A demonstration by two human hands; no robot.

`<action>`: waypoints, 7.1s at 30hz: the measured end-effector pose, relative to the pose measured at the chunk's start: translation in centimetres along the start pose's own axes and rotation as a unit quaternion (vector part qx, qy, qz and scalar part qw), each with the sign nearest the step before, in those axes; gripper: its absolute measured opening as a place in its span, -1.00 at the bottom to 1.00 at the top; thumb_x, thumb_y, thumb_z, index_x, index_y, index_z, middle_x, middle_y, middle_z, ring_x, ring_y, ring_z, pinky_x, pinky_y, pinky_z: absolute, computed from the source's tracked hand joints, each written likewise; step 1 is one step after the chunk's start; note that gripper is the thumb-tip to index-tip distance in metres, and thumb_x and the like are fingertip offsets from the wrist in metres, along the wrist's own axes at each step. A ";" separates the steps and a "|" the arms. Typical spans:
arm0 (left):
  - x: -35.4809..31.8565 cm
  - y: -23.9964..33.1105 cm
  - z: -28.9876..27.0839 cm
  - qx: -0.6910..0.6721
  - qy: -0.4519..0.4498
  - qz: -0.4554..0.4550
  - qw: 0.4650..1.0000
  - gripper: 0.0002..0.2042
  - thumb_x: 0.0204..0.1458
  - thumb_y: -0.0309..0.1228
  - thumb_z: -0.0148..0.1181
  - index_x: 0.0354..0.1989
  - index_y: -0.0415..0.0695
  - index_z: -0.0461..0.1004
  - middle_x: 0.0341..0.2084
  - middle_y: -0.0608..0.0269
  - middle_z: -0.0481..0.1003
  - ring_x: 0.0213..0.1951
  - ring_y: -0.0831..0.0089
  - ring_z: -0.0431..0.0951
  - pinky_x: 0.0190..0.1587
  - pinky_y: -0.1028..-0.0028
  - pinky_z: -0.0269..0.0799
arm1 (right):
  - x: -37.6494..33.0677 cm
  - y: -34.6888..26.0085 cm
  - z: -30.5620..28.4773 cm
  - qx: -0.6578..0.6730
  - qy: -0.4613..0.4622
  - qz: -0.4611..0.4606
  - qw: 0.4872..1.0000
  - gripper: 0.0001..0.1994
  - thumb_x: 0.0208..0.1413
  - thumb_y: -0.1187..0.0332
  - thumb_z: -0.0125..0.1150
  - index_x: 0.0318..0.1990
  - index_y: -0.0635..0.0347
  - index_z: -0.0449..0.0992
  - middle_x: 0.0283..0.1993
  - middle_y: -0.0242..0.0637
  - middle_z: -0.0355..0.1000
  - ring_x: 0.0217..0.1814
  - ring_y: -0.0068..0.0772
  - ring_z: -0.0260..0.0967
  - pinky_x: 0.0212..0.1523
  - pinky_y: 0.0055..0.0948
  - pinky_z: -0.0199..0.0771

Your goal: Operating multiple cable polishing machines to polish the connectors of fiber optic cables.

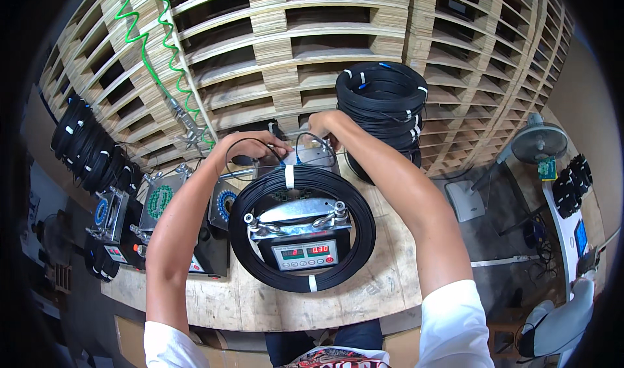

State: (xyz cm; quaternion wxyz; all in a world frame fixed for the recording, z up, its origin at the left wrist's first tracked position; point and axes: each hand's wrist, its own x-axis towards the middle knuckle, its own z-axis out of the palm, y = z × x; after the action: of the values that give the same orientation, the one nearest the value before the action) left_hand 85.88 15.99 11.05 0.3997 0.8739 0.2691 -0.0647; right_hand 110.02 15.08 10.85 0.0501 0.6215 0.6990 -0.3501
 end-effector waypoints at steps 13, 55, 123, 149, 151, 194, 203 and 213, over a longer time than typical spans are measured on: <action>0.1 -3.2 1.8 -0.025 0.082 0.035 0.996 -0.49 -0.04 -0.75 -0.03 0.14 -0.23 0.52 -0.01 0.09 0.58 -0.06 0.41 0.50 0.07 0.51 0.38 | -1.3 6.8 1.5 0.389 0.018 -0.067 0.919 -0.77 0.33 0.45 -0.05 0.09 0.24 0.31 -0.20 0.01 0.41 -0.28 -0.13 0.62 -0.28 -0.25 0.77; -2.7 -8.4 0.9 -0.409 0.261 -0.107 0.868 -0.66 0.07 -0.44 0.30 0.00 -0.32 0.49 -0.34 0.24 0.57 -0.36 0.54 0.58 -0.38 0.53 0.50 | -3.4 6.3 10.0 0.433 0.297 -0.187 0.831 -0.57 0.39 0.28 0.03 0.36 0.07 0.22 -0.30 -0.31 0.46 -0.42 -0.58 0.44 -0.41 -0.57 0.46; -13.2 5.6 22.6 0.247 0.598 0.048 0.761 -0.61 0.16 -0.22 0.23 0.18 0.09 0.49 0.31 -0.17 0.22 0.34 -0.22 0.17 0.38 -0.09 -0.01 | -16.1 1.8 21.1 0.172 0.632 -0.206 0.727 -0.67 0.32 0.49 -0.12 0.15 0.27 0.49 0.13 -0.03 0.48 0.23 -0.03 0.37 0.29 -0.22 0.26; -11.3 2.5 26.8 0.164 0.772 -0.021 0.613 -0.75 0.14 -0.36 0.29 -0.16 -0.22 0.39 -0.22 0.04 0.40 -0.20 0.12 0.38 -0.11 0.20 0.28 | -16.8 2.5 23.9 -0.015 0.639 -0.204 0.742 -0.46 0.01 0.58 0.01 0.18 -0.06 0.50 0.36 0.00 0.24 0.32 0.08 0.25 0.32 -0.09 0.24; -11.2 2.1 27.0 0.153 0.752 -0.024 0.640 -0.81 0.15 -0.40 0.27 -0.22 -0.18 0.39 -0.46 0.15 0.35 -0.36 0.16 0.32 -0.24 0.20 0.19 | -16.8 2.3 24.0 -0.021 0.643 -0.198 0.740 -0.46 0.01 0.57 0.01 0.19 -0.06 0.50 0.37 -0.01 0.24 0.31 0.09 0.25 0.31 -0.10 0.24; -10.6 3.4 26.6 -0.068 0.715 0.037 0.695 -0.55 0.37 -0.22 -0.10 0.28 -0.28 0.28 0.04 -0.14 0.47 -0.02 0.17 0.51 0.12 0.31 0.34 | -16.9 3.7 26.8 0.247 0.640 -0.213 0.696 -0.84 0.30 0.51 -0.04 -0.02 0.33 0.28 0.33 0.05 0.32 0.25 0.13 0.37 0.19 -0.16 0.39; -10.9 3.2 26.7 -0.054 0.719 0.032 0.692 -0.52 0.36 -0.16 -0.11 0.30 -0.25 0.27 -0.03 -0.10 0.52 -0.08 0.22 0.54 0.06 0.34 0.38 | -18.8 2.4 26.0 0.276 0.634 -0.168 0.702 -0.82 0.31 0.37 0.11 -0.16 0.33 0.34 0.16 0.12 0.44 0.01 0.06 0.51 0.01 -0.28 0.46; -11.1 3.3 26.6 -0.062 0.718 0.021 0.693 -0.52 0.36 -0.13 -0.10 0.27 -0.24 0.29 -0.10 -0.06 0.53 -0.10 0.23 0.53 0.04 0.34 0.38 | -18.7 2.6 25.6 0.299 0.630 -0.197 0.690 -0.73 0.32 0.32 0.10 -0.31 0.42 0.39 0.10 0.17 0.46 0.07 0.07 0.47 0.11 -0.20 0.41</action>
State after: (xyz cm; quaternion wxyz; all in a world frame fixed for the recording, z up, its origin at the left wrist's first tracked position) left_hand 80.91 -9.93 -1.05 0.1391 0.6333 0.4589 0.6074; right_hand 107.20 -14.72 -0.01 -0.6603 0.5263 0.5313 -0.0688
